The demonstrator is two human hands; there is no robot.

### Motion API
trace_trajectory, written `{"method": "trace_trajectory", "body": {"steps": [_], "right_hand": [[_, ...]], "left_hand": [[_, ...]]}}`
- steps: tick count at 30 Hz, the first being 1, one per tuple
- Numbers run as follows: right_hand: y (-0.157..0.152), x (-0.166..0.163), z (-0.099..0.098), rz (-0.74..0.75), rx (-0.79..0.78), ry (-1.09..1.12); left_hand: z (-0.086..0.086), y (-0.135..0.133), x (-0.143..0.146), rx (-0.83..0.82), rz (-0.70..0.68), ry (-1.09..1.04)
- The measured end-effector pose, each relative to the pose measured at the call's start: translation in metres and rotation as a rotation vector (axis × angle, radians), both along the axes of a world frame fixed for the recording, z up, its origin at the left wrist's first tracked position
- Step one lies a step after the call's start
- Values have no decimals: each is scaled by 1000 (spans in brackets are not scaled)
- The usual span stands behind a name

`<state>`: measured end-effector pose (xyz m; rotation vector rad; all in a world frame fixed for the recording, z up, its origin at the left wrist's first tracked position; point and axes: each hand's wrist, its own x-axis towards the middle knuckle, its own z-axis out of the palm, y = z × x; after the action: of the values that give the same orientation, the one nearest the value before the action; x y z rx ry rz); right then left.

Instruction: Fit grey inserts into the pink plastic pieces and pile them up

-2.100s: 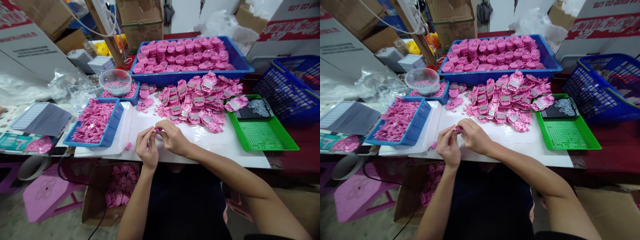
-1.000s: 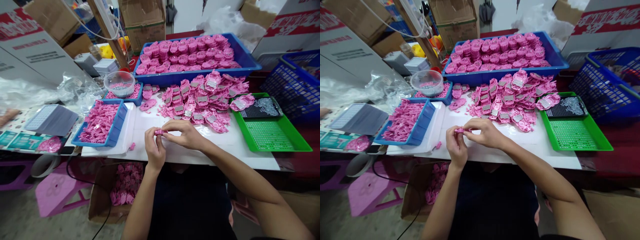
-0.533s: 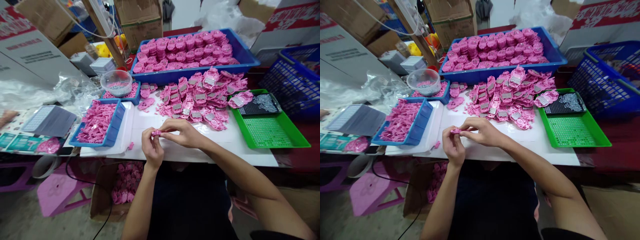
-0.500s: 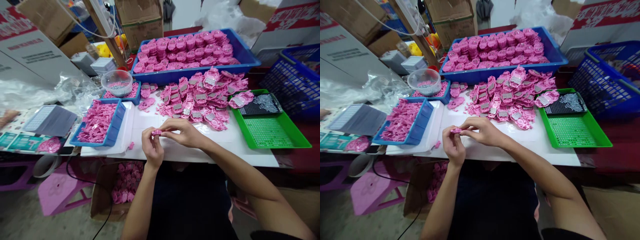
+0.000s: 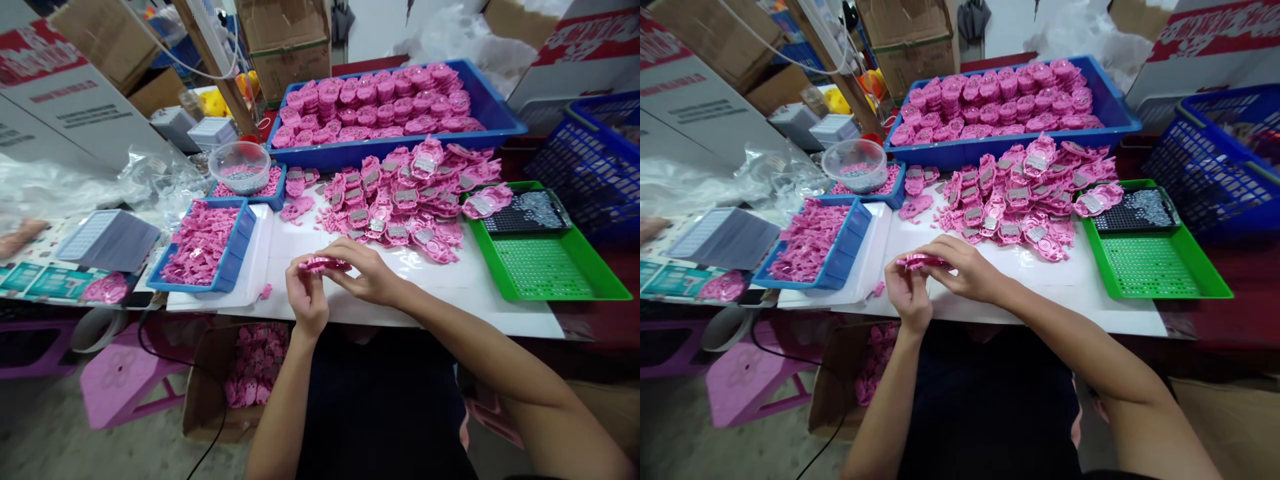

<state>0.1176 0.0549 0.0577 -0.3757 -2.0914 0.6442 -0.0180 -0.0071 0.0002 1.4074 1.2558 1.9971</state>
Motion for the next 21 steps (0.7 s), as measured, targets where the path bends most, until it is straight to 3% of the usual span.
{"method": "trace_trajectory", "body": {"steps": [14,21], "right_hand": [[-2,-4,-5,-178,75,39],[1,-6,-5,-247,12,64]], "left_hand": [[11,4,1,-88,-120,-185],[11,1,-3,-180,-245,-299]]}}
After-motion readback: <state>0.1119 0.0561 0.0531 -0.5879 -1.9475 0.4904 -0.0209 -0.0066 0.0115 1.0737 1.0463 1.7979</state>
